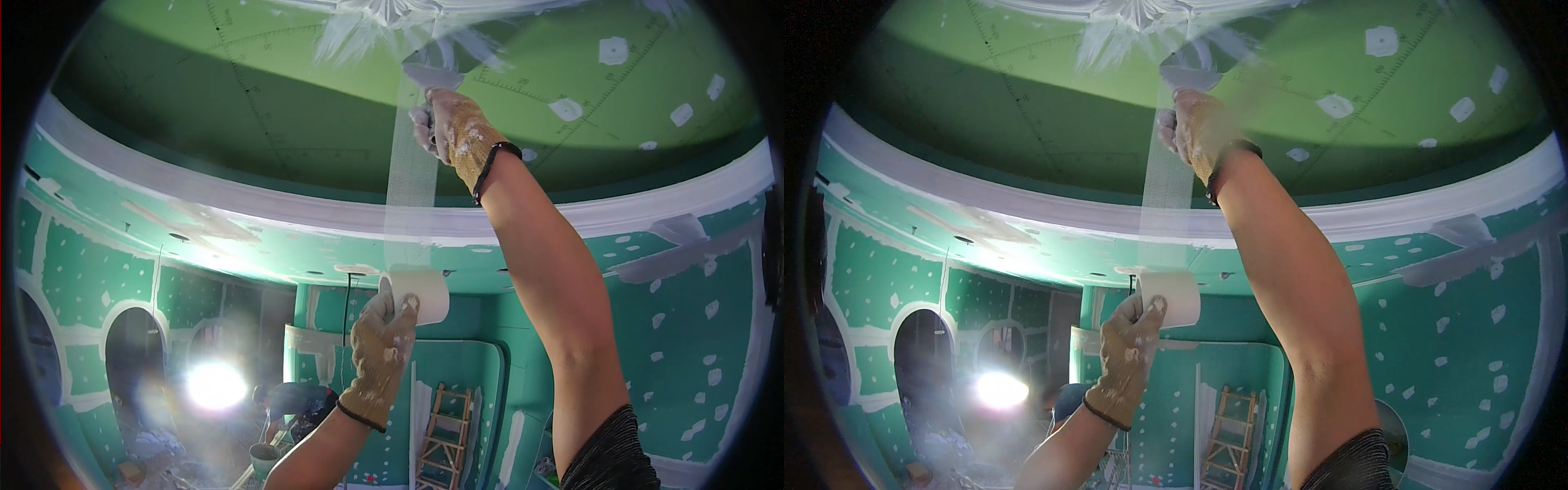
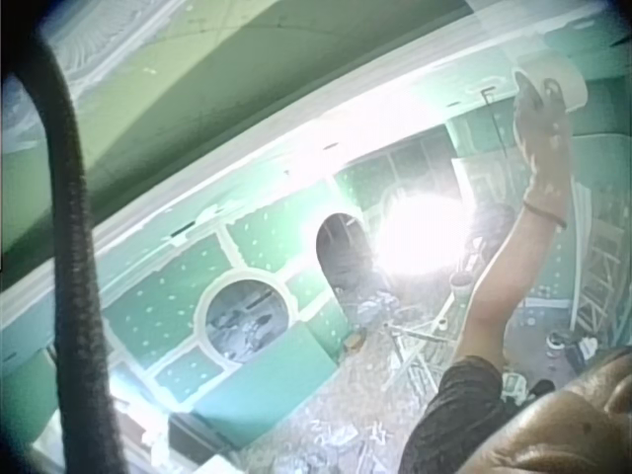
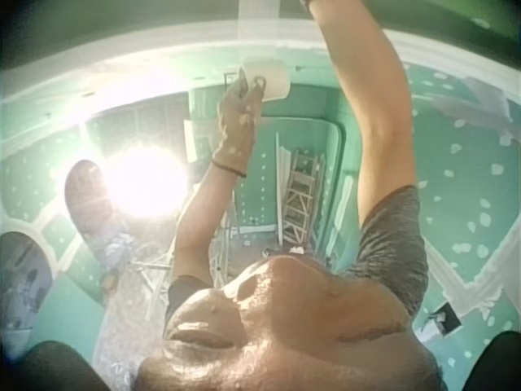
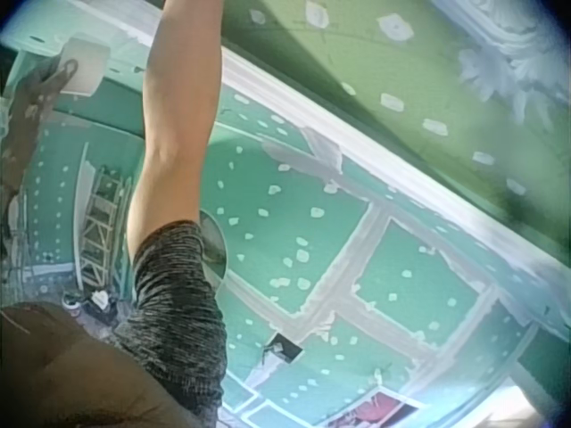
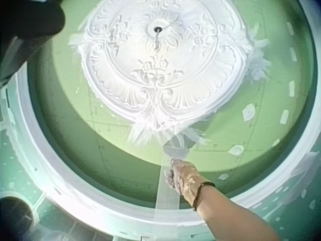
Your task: The recorder applies joint tape and compound to a curved ceiling area and molding.
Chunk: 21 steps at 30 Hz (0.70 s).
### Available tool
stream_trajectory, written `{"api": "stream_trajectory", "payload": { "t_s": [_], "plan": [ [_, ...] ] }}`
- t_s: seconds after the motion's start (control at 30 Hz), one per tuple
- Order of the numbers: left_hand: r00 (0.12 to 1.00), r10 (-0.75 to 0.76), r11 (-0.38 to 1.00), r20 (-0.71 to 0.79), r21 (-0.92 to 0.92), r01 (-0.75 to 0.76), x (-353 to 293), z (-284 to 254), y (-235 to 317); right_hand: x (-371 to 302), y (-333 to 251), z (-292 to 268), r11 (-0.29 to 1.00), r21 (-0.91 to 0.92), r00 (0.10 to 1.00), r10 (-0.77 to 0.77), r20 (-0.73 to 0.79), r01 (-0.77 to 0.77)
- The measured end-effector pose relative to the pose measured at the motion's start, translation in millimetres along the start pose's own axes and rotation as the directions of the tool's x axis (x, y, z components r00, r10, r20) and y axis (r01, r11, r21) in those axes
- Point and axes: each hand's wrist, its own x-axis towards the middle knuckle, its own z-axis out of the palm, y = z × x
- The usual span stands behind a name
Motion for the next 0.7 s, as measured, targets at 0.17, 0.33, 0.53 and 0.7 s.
{"api": "stream_trajectory", "payload": {
  "t_s": [0.17,0.33,0.53,0.7],
  "plan": [
    [1.000,0.007,0.999,-0.001,0.031,-0.007,3.4,-1.1,5.9,-9.6,1.5,12.1,0.995,0.098,0.993,0.024,-0.112,-0.013],
    [1.000,0.006,1.000,-0.002,0.021,-0.006,11.3,2.5,-3.4,-3.8,13.6,-1.8,0.998,0.040,0.998,-0.036,-0.052,0.039],
    [0.999,0.036,0.997,-0.010,0.063,-0.035,18.7,6.8,-4.4,-1.0,16.0,-2.9,1.000,-0.029,0.999,-0.001,-0.045,0.000],
    [0.999,0.032,0.997,-0.025,0.072,-0.030,28.5,9.7,0.8,4.0,17.1,1.0,0.997,0.066,0.995,0.032,-0.094,-0.026]
  ]
}}
